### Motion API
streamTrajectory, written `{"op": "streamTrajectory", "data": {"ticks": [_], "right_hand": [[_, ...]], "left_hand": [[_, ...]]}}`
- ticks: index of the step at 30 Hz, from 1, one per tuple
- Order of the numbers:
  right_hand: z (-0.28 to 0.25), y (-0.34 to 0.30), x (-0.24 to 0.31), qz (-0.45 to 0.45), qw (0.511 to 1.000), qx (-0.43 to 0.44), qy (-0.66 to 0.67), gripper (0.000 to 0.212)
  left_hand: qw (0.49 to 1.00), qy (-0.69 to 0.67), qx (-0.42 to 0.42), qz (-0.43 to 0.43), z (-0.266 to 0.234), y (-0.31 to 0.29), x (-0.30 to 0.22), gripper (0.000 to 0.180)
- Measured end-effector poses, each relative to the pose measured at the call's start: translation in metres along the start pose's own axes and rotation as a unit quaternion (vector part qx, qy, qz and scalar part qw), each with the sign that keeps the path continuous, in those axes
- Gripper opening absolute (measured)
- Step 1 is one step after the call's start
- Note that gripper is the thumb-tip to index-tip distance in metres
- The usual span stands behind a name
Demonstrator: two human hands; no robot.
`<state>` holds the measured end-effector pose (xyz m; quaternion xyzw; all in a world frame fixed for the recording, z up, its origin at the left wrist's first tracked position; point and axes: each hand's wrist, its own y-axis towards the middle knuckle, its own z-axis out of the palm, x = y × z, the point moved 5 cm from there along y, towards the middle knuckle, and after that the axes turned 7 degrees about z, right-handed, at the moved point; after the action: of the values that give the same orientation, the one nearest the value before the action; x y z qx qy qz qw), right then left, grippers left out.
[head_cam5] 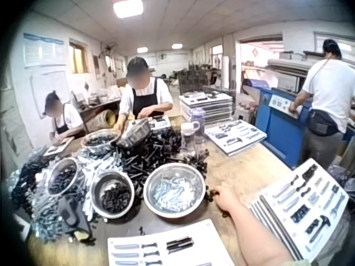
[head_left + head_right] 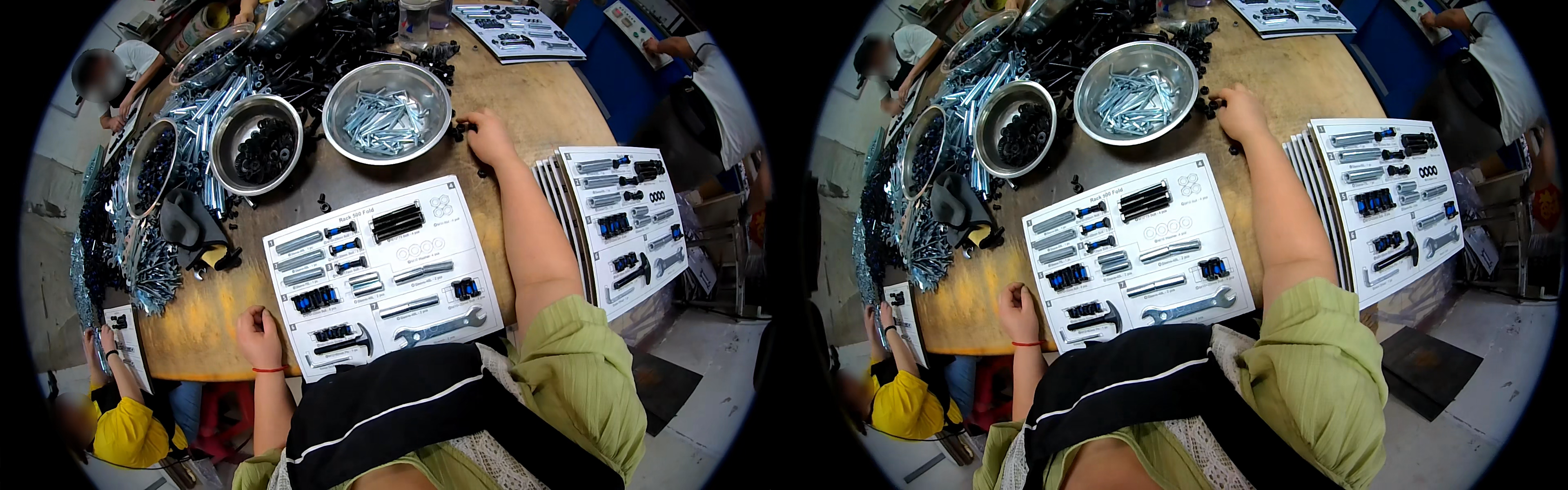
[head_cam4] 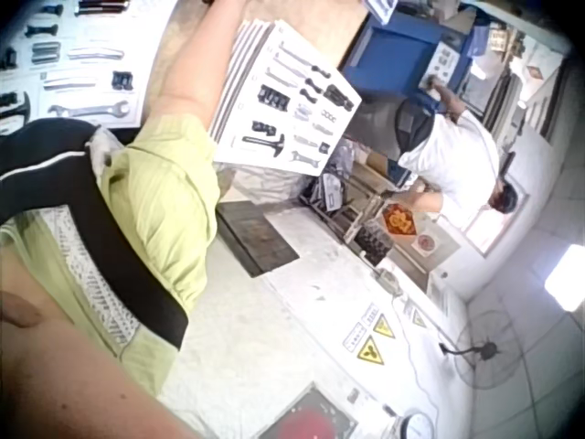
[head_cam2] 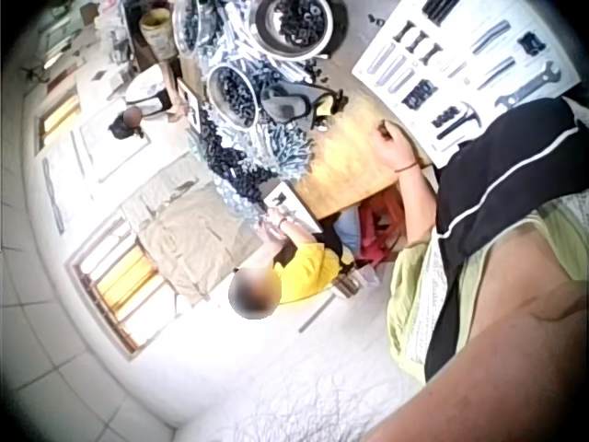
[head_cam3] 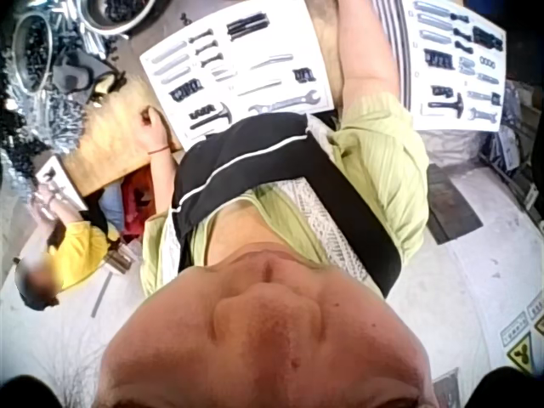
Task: The person assembles a tool kit by placing various hardware items such as bolts, nuts, washers, and tools into designated slots on a cardboard backing. The person repeatedly picks items from bowls and the table, places them into the kit, and stacks completed kits to the side.
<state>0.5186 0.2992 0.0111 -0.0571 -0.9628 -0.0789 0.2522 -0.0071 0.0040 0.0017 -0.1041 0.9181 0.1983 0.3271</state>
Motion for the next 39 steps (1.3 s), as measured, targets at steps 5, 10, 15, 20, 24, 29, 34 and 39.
{"op": "streamTrajectory", "data": {"ticks": [5,10,15,20,24,29,34,39], "right_hand": [[-0.002,-0.013,0.013,-0.026,0.999,0.041,-0.007,0.026],[-0.009,-0.033,0.018,-0.033,0.992,0.109,0.046,0.024],[-0.008,-0.045,0.015,-0.028,0.986,0.148,0.072,0.022],[-0.012,-0.059,0.019,-0.070,0.984,0.156,0.045,0.024],[-0.027,-0.066,0.024,0.041,0.985,0.129,0.108,0.028],[-0.006,-0.047,0.023,-0.022,0.994,0.053,0.095,0.022],[0.011,-0.039,0.011,-0.011,0.997,0.077,0.013,0.023],[0.001,-0.035,0.028,0.054,0.994,0.093,-0.008,0.021]], "left_hand": [[1.000,0.008,0.009,0.018,0.001,-0.005,0.005,0.012],[1.000,-0.001,-0.012,0.020,0.002,-0.005,0.014,0.012],[1.000,-0.003,-0.004,0.005,0.004,-0.006,0.017,0.013],[1.000,0.014,-0.001,0.018,0.002,-0.005,0.009,0.012],[1.000,0.006,-0.003,0.010,0.002,-0.006,0.011,0.011],[1.000,-0.006,0.003,0.009,0.003,-0.008,0.013,0.010],[0.999,0.007,-0.004,0.036,0.006,-0.012,0.002,0.011],[1.000,-0.001,-0.010,0.010,0.001,-0.007,0.011,0.011]]}}
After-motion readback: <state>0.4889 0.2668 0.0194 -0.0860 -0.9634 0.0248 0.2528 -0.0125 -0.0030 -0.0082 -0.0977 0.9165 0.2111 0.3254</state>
